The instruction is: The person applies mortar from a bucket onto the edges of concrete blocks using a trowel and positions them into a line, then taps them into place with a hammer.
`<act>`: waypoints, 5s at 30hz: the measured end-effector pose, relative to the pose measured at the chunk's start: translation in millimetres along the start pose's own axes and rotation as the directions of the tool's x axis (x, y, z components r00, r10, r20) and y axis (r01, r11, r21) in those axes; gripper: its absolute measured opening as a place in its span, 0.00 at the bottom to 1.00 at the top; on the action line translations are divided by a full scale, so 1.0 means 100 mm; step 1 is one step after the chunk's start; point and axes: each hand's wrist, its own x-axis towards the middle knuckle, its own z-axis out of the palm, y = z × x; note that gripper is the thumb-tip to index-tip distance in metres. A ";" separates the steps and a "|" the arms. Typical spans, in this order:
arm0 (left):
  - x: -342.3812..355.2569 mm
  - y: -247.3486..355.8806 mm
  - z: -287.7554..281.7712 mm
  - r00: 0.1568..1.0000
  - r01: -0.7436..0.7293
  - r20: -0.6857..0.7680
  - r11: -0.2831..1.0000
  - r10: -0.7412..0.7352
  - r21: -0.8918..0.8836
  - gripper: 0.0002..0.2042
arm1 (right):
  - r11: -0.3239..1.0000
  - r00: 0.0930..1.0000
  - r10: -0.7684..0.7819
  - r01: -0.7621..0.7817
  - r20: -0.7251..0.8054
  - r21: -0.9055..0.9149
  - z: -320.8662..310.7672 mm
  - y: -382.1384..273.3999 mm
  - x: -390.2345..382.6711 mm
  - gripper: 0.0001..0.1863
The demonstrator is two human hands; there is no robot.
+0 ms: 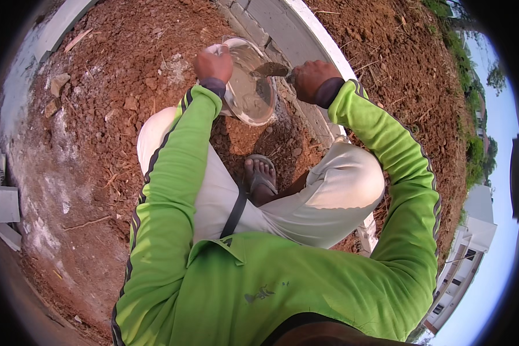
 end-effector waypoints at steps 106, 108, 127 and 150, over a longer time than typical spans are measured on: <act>-0.09 -0.04 0.06 0.985 -0.153 0.054 0.976 0.163 -0.153 0.15 | 0.879 0.829 -0.397 0.220 0.394 0.424 1.07 0.47 0.53 0.21; -0.09 -0.09 0.00 0.986 -0.162 0.029 0.979 0.167 -0.124 0.15 | 0.847 0.787 -0.373 0.071 0.491 0.527 0.88 0.31 0.47 0.21; -0.08 -0.03 -0.02 0.987 -0.156 0.019 0.980 0.160 -0.125 0.15 | 0.977 0.938 -0.159 0.103 0.309 0.188 0.53 0.33 0.23 0.24; -0.05 -0.03 -0.06 0.986 -0.111 0.114 0.989 0.122 -0.098 0.15 | 0.780 0.867 -0.217 -0.122 0.448 0.613 0.50 0.77 0.73 0.26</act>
